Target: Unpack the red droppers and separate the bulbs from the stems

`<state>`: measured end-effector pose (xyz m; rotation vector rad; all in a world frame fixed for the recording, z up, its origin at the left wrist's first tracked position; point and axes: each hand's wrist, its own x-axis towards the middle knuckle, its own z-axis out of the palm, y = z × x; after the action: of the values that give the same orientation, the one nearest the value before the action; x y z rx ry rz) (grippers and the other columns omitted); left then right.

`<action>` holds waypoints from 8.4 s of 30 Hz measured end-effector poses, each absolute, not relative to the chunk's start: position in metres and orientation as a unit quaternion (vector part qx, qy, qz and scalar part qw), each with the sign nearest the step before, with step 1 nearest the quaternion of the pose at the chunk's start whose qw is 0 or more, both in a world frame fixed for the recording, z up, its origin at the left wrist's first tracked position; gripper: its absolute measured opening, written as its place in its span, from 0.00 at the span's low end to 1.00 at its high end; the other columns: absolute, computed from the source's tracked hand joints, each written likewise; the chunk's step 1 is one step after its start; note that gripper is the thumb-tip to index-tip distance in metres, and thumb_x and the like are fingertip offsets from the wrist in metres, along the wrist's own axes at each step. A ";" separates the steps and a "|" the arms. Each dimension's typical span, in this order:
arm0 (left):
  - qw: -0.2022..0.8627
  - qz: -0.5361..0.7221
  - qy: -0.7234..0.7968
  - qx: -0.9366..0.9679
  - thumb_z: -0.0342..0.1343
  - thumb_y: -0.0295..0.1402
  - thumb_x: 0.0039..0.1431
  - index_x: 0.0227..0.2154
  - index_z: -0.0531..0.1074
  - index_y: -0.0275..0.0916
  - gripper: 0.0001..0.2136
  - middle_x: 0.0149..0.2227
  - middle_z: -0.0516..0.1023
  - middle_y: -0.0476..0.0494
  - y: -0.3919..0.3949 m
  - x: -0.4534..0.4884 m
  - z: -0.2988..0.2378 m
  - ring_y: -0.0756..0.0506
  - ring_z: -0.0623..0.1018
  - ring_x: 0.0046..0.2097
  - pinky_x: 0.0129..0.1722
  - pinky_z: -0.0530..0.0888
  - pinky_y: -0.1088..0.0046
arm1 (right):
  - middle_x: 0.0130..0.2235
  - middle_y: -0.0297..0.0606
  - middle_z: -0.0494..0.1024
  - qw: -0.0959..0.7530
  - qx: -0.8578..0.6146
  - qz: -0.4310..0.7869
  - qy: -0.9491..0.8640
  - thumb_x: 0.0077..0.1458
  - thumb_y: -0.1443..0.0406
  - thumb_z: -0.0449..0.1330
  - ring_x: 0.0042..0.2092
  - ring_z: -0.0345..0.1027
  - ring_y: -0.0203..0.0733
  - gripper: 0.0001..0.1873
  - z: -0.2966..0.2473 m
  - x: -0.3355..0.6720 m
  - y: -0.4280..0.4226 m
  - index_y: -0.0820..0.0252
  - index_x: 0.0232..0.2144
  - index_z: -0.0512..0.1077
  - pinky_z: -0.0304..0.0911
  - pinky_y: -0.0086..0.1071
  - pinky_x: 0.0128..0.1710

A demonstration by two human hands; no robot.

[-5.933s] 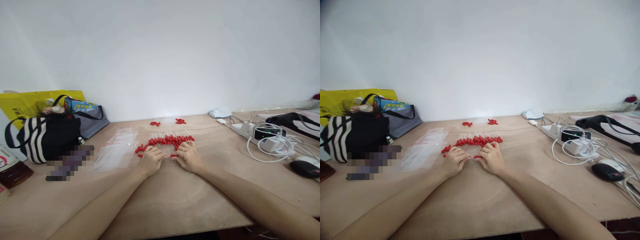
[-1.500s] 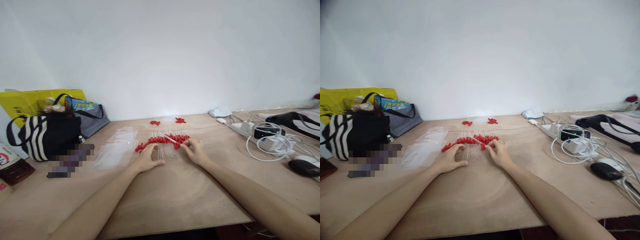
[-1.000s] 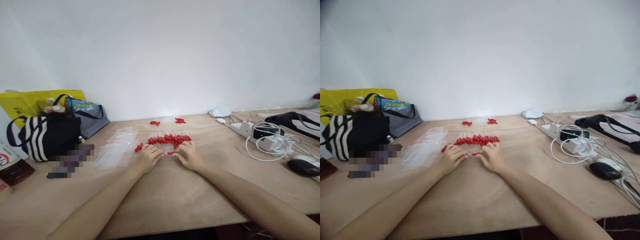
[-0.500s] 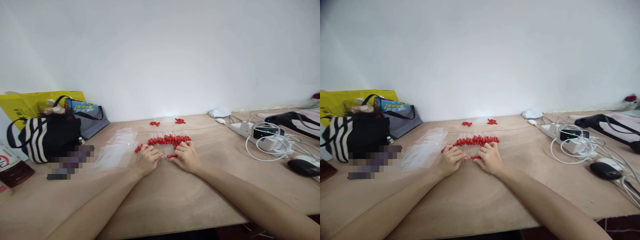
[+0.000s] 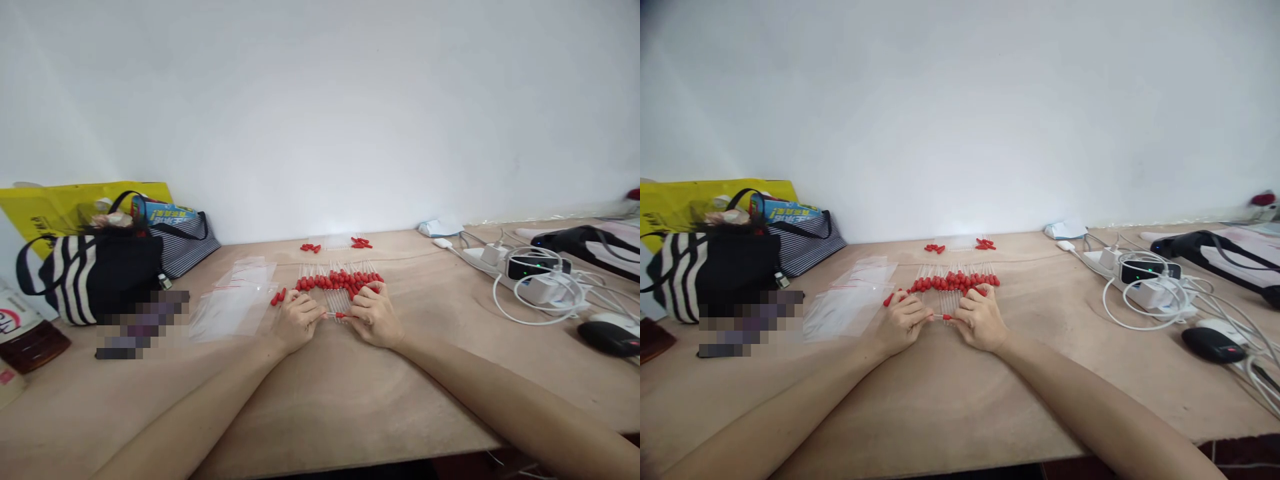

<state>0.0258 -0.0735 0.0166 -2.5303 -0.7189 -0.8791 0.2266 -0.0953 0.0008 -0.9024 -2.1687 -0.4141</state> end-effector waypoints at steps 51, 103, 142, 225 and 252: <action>0.040 -0.308 -0.508 -0.803 0.50 0.31 0.49 0.30 0.62 0.38 0.05 0.32 0.69 0.44 -0.085 0.012 0.010 0.44 0.70 0.36 0.35 0.69 0.65 | 0.33 0.39 0.75 0.425 -0.722 0.115 -0.535 0.47 0.58 0.51 0.33 0.67 0.40 0.15 -0.012 0.300 -0.036 0.60 0.33 0.72 0.58 0.30 0.31; -0.035 -0.379 -0.442 -0.812 0.52 0.35 0.51 0.51 0.53 0.40 0.24 0.48 0.64 0.40 -0.073 0.023 0.008 0.44 0.67 0.48 0.45 0.67 0.64 | 0.28 0.35 0.73 0.381 -0.428 -0.064 -0.817 0.53 0.62 0.53 0.35 0.60 0.39 0.07 -0.001 0.248 -0.085 0.59 0.26 0.68 0.47 0.36 0.40; 0.052 -0.328 -0.433 -0.838 0.39 0.27 0.57 0.43 0.67 0.38 0.15 0.35 0.70 0.42 -0.067 -0.005 0.009 0.47 0.71 0.38 0.38 0.68 0.71 | 0.32 0.40 0.68 0.524 -0.458 0.029 -0.718 0.53 0.61 0.49 0.34 0.64 0.39 0.13 -0.012 0.278 -0.073 0.60 0.35 0.69 0.60 0.31 0.30; 0.187 -0.332 -0.229 -0.896 0.49 0.28 0.55 0.29 0.73 0.40 0.08 0.37 0.78 0.49 -0.079 0.025 0.016 0.45 0.72 0.46 0.57 0.48 0.52 | 0.27 0.33 0.69 0.353 -0.398 -0.098 -0.841 0.53 0.61 0.53 0.34 0.55 0.37 0.09 0.003 0.216 -0.100 0.54 0.30 0.73 0.43 0.37 0.40; 0.064 -0.307 -0.453 -0.834 0.41 0.21 0.50 0.48 0.64 0.36 0.21 0.38 0.65 0.40 -0.064 0.002 0.004 0.47 0.69 0.40 0.41 0.69 0.68 | 0.29 0.37 0.71 0.510 -0.527 0.009 -0.679 0.49 0.61 0.53 0.31 0.62 0.37 0.08 -0.013 0.267 -0.062 0.61 0.29 0.66 0.57 0.31 0.32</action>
<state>0.0019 -0.0644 0.0041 -2.5200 -1.3696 -0.9263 0.2667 -0.0625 -0.0130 -1.2695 -1.6354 0.0221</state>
